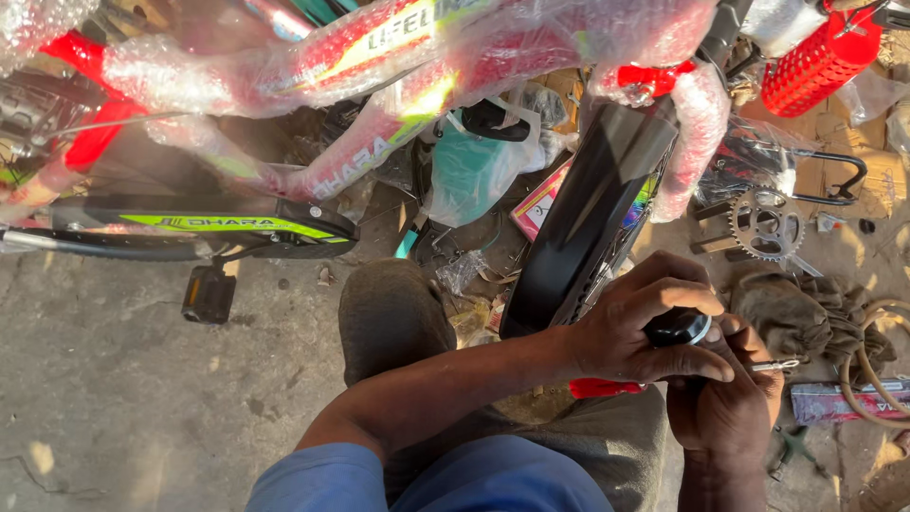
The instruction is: The person assembles a bicycle by attaching a bell to the handlebar and tightening it with a screwdriver. They then remove protective bubble wrap from the handlebar and stem, adjust the handlebar position, and tighten the stem bolts using a wrench.
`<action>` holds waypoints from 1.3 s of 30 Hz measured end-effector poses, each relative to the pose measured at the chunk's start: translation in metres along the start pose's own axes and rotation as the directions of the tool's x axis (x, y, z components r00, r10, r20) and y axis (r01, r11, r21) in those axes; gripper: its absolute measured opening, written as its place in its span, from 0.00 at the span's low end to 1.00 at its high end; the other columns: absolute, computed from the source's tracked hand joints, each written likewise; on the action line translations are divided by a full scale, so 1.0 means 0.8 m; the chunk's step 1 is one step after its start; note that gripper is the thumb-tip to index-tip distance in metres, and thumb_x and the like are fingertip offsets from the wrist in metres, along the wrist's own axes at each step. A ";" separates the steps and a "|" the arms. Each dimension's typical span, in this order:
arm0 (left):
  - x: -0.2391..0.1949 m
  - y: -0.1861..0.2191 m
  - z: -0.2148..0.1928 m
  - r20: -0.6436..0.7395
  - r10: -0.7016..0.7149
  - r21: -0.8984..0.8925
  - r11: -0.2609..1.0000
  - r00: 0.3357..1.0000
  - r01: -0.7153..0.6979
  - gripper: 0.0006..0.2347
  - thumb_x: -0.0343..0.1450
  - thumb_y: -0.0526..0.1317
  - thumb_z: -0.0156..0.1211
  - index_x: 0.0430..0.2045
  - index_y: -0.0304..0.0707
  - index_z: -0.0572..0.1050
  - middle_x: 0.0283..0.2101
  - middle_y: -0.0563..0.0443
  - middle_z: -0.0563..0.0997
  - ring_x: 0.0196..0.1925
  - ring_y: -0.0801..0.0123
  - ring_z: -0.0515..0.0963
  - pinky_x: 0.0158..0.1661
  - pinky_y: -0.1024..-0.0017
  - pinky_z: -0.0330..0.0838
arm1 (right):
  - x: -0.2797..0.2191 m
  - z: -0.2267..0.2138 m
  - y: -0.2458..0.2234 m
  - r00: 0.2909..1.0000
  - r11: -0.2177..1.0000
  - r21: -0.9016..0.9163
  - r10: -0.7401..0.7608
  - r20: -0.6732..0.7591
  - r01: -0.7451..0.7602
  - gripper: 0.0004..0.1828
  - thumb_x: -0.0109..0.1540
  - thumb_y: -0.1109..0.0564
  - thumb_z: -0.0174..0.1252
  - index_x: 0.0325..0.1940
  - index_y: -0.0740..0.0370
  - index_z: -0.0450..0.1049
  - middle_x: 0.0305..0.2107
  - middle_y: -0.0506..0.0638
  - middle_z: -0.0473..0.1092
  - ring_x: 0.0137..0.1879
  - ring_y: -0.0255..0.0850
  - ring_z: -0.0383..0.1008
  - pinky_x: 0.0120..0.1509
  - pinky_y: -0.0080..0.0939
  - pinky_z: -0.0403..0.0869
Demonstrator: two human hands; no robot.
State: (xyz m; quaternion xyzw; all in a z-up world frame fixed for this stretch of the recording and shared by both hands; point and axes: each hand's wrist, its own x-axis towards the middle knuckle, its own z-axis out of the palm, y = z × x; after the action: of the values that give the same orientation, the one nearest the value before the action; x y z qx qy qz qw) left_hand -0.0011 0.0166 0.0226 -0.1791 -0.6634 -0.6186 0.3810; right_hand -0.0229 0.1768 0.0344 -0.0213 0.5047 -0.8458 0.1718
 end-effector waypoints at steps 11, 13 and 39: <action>0.003 -0.001 -0.008 -0.042 -0.059 -0.022 0.998 0.997 0.058 0.20 0.79 0.54 0.56 0.56 0.37 0.71 0.53 0.42 0.75 0.53 0.61 0.78 0.52 0.68 0.76 | 0.002 0.019 0.001 0.999 0.999 0.008 -0.033 0.025 0.033 0.08 0.76 0.60 0.54 0.48 0.69 0.74 0.30 0.49 0.68 0.29 0.31 0.61 0.31 0.30 0.62; 0.002 0.001 -0.011 -0.038 -0.134 -0.049 0.990 0.990 0.132 0.20 0.83 0.55 0.49 0.55 0.35 0.71 0.54 0.41 0.75 0.51 0.62 0.78 0.51 0.68 0.76 | -0.002 0.021 0.004 0.997 0.998 -0.041 -0.058 -0.044 0.056 0.05 0.70 0.63 0.55 0.48 0.67 0.74 0.31 0.47 0.69 0.29 0.30 0.61 0.32 0.30 0.62; 0.006 -0.002 -0.001 -0.013 -0.189 -0.038 0.981 0.982 0.188 0.24 0.84 0.58 0.37 0.52 0.34 0.73 0.52 0.43 0.74 0.48 0.69 0.77 0.47 0.73 0.75 | -0.002 0.015 0.011 0.989 0.999 0.046 -0.016 -0.146 0.023 0.06 0.63 0.64 0.58 0.44 0.65 0.74 0.32 0.48 0.71 0.26 0.30 0.62 0.28 0.32 0.63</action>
State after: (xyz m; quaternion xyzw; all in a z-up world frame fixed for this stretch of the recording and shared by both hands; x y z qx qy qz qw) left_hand -0.0051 0.0146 0.0253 -0.1172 -0.6628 -0.6654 0.3227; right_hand -0.0169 0.1632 0.0331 0.0397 0.4953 -0.8585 0.1267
